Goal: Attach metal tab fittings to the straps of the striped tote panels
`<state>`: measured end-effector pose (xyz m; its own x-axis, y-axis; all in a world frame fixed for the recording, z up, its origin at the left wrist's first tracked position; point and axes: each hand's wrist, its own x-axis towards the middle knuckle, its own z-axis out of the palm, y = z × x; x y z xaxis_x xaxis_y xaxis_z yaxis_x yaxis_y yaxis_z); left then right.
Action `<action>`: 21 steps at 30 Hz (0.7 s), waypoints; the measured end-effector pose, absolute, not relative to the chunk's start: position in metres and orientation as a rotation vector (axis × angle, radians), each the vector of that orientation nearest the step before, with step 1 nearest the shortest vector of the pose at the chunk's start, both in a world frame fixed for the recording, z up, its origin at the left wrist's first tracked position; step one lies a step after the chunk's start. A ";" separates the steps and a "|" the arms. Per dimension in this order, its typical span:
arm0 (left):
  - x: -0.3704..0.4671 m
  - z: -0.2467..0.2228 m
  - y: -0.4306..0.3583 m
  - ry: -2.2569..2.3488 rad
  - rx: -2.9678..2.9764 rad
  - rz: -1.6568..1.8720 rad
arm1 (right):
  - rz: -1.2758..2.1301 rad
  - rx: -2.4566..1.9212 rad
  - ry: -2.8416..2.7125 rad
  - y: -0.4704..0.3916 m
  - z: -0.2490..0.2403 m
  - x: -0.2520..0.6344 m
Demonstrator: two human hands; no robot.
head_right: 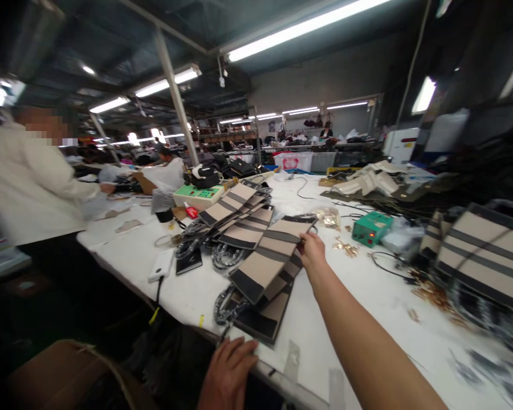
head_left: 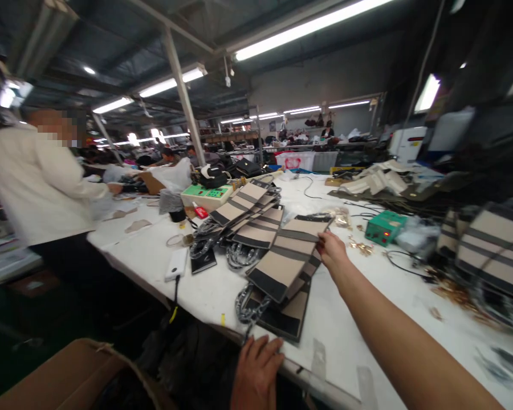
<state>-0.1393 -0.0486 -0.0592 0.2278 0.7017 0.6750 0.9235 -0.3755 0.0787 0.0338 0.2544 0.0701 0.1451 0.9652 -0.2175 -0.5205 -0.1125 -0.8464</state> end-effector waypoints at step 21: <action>-0.080 0.131 -0.070 -2.468 -2.551 -2.776 | 0.990 -0.869 -0.468 -0.100 0.130 0.178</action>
